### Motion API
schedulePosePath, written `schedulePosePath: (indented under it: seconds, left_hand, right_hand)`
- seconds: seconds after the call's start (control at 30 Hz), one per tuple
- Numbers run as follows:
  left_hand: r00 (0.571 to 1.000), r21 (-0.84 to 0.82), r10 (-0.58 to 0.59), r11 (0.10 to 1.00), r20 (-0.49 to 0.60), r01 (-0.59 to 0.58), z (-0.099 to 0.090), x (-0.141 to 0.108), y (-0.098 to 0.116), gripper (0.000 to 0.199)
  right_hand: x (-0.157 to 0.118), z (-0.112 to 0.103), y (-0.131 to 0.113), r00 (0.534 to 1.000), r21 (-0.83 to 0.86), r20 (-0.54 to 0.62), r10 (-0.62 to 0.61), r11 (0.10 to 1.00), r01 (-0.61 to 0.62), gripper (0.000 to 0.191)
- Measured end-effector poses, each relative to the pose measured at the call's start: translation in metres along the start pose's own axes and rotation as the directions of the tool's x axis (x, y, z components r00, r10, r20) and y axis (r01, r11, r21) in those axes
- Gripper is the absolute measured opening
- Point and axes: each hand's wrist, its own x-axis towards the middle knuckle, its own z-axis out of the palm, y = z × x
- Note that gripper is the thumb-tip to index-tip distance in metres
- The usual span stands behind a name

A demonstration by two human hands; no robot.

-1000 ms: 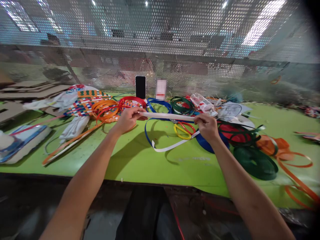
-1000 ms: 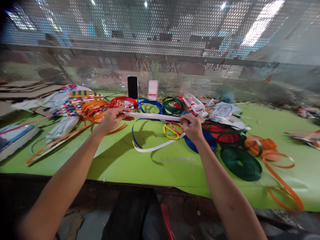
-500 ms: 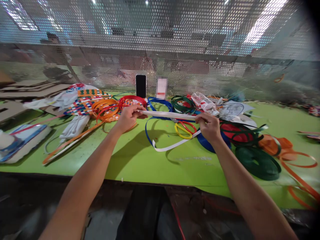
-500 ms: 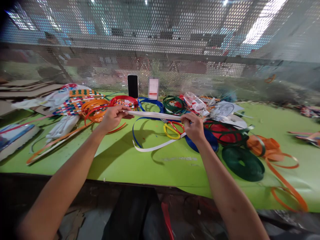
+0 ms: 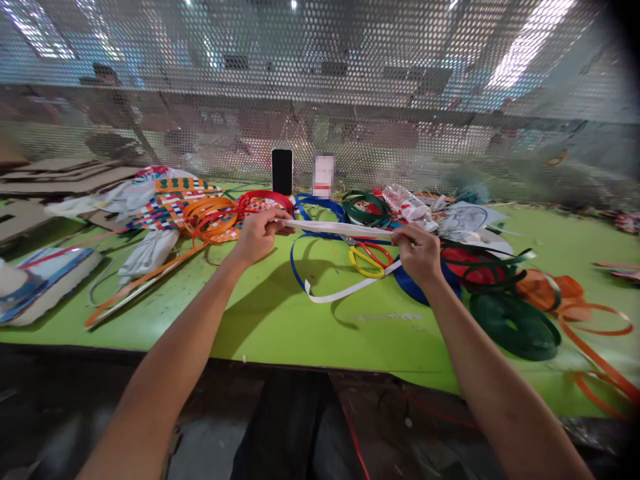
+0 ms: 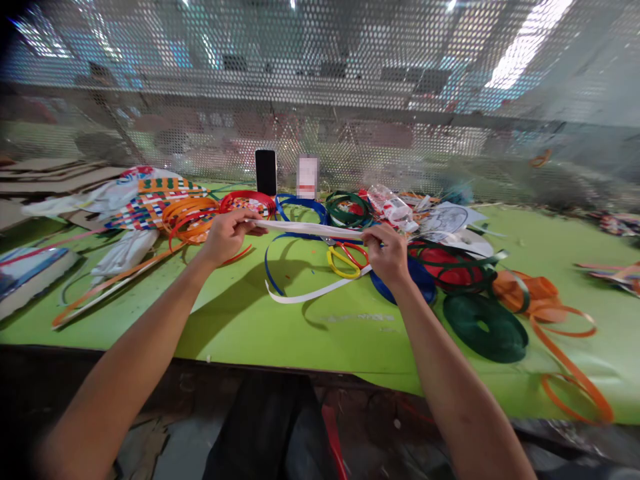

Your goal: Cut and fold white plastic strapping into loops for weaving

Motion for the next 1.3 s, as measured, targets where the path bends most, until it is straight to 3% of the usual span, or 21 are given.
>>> schedulePosePath:
  seconds: [0.17,0.3,0.5,0.67,0.83,0.97,1.17,1.3]
  left_hand:
    - [0.999,-0.016,0.029,0.999,0.046,-0.028,-0.001,-0.001,0.000,0.025]
    - [0.991,0.012,0.038,0.999,0.129,-0.040,-0.004,-0.003,0.012,0.018]
    - [0.955,0.063,-0.048,0.998,0.294,0.031,0.000,-0.010,0.037,0.027]
    - [0.917,0.053,-0.014,0.999,0.399,-0.008,0.009,-0.015,0.046,0.027]
    - [0.923,0.075,0.039,0.994,0.383,-0.073,0.011,-0.016,0.043,0.024]
    - [0.931,0.062,0.031,0.996,0.365,-0.057,0.008,-0.015,0.041,0.023]
    - [0.880,0.030,-0.045,0.999,0.473,0.034,0.003,-0.014,0.042,0.024]
    - [0.870,0.044,-0.059,0.998,0.489,0.043,0.001,-0.014,0.042,0.023]
  right_hand:
    - [0.000,0.000,-0.004,1.000,-0.003,-0.009,-0.001,1.000,0.001,0.022]
    - [0.001,-0.003,0.000,1.000,-0.007,-0.021,0.015,1.000,-0.015,0.022]
    - [0.001,-0.007,0.023,0.996,0.008,-0.009,0.085,0.996,-0.085,0.020]
    - [0.000,-0.007,0.032,0.996,0.038,-0.003,0.095,0.995,-0.094,0.018]
    - [0.001,-0.009,0.033,0.992,0.040,0.021,0.125,0.991,-0.125,0.019]
    - [0.002,-0.010,0.029,0.989,0.057,0.048,0.141,0.988,-0.144,0.020]
    - [0.003,-0.010,0.022,0.982,0.051,0.082,0.171,0.983,-0.175,0.021]
    - [0.003,-0.010,0.024,0.981,0.051,0.090,0.169,0.983,-0.174,0.021]
